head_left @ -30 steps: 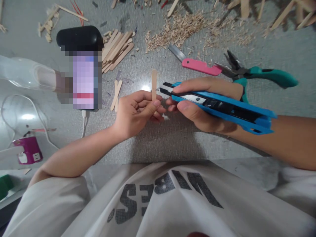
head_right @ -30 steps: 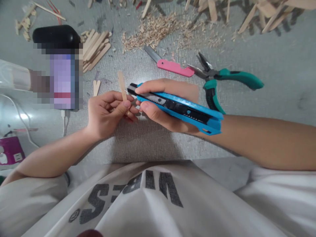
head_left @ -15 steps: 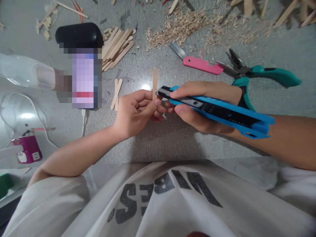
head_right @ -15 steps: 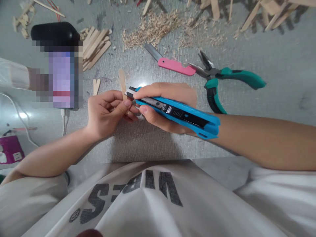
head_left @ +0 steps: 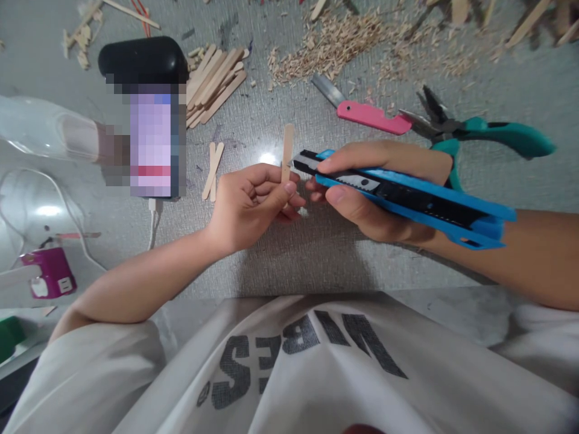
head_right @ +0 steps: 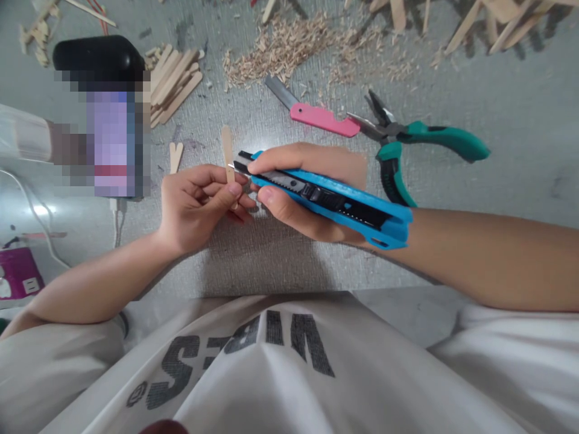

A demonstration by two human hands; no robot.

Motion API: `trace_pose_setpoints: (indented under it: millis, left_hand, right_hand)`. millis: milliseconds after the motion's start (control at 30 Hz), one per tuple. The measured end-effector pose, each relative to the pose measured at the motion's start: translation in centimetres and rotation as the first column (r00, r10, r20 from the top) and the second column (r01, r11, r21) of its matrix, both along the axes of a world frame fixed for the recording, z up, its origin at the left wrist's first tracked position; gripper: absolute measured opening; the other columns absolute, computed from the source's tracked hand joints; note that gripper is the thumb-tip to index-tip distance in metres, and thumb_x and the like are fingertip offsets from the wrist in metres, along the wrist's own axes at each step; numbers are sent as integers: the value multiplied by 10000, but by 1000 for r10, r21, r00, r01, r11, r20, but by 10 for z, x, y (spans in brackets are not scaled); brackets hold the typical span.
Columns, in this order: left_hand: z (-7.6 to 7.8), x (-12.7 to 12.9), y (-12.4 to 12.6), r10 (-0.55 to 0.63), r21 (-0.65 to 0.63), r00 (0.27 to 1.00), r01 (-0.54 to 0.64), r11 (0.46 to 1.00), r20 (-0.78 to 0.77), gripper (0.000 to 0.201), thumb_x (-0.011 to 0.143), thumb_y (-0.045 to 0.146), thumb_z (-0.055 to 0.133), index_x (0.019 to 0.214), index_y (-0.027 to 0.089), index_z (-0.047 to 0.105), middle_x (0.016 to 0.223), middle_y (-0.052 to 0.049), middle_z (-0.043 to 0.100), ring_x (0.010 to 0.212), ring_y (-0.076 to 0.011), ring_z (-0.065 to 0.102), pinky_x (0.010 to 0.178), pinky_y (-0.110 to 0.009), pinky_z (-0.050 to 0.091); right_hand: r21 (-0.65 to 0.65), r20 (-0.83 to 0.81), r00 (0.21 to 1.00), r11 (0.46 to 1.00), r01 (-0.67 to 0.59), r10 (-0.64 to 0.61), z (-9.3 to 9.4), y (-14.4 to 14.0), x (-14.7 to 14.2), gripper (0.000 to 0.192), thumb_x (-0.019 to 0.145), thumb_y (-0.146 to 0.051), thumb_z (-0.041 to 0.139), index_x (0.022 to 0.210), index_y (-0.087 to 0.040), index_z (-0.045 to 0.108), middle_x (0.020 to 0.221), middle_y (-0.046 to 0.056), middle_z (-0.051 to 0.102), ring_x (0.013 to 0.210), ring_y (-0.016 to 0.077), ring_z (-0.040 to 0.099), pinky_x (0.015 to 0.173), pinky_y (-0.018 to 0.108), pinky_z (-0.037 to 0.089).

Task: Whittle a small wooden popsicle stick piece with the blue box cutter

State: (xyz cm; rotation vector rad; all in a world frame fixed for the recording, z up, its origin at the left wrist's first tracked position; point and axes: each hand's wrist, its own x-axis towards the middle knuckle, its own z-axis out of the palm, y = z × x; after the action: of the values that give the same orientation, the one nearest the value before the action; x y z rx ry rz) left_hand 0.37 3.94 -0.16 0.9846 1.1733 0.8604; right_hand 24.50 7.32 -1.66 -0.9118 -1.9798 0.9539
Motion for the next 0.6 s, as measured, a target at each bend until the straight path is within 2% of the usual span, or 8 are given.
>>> trace_pose_setpoints:
  millis: [100,267,400,467,600]
  left_hand:
    - [-1,0,0,-1,18,1000,1,1000,-10,617,896,767,899,989,176,750,877,-74,886,659,-180,841,611,-254,733]
    - [-2,0,0,-12,35,999,13,999,-37,599,926,763,874,973,183,732,899,-82,890,670,-185,847,604,-255,728]
    - [-3,0,0,-6,40,999,8,999,-38,609,910,775,880,975,187,737,894,-77,890,668,-180,846,599,-246,722]
    - [-2,0,0,-1,34,999,2,999,-34,632,880,795,890,967,188,741,886,-73,888,661,-179,841,603,-251,725]
    - [-2,0,1,-4,28,1000,5,1000,-21,654,858,815,893,947,185,739,878,-73,886,650,-173,833,599,-249,722]
  right_hand:
    - [51,-104,995,999,-7,12,6,1,-5,209,1014,-334,805,1223,-345,822,1137,-14,897,956,235,879,851,370,737]
    - [147,-7,999,988,-42,44,8,7,-8,231,1024,-278,731,1226,-374,790,1129,-13,891,938,226,879,830,370,752]
    - [279,-52,992,955,-97,115,6,12,-9,262,973,-213,765,1222,-295,760,1031,15,879,878,201,875,787,304,735]
    - [277,-54,992,957,-92,111,6,12,-9,251,982,-208,757,1220,-289,751,1021,19,876,872,195,871,782,296,728]
    - [192,-8,997,978,-77,80,10,7,-8,240,1006,-231,728,1218,-343,739,1057,4,881,911,220,874,820,355,745]
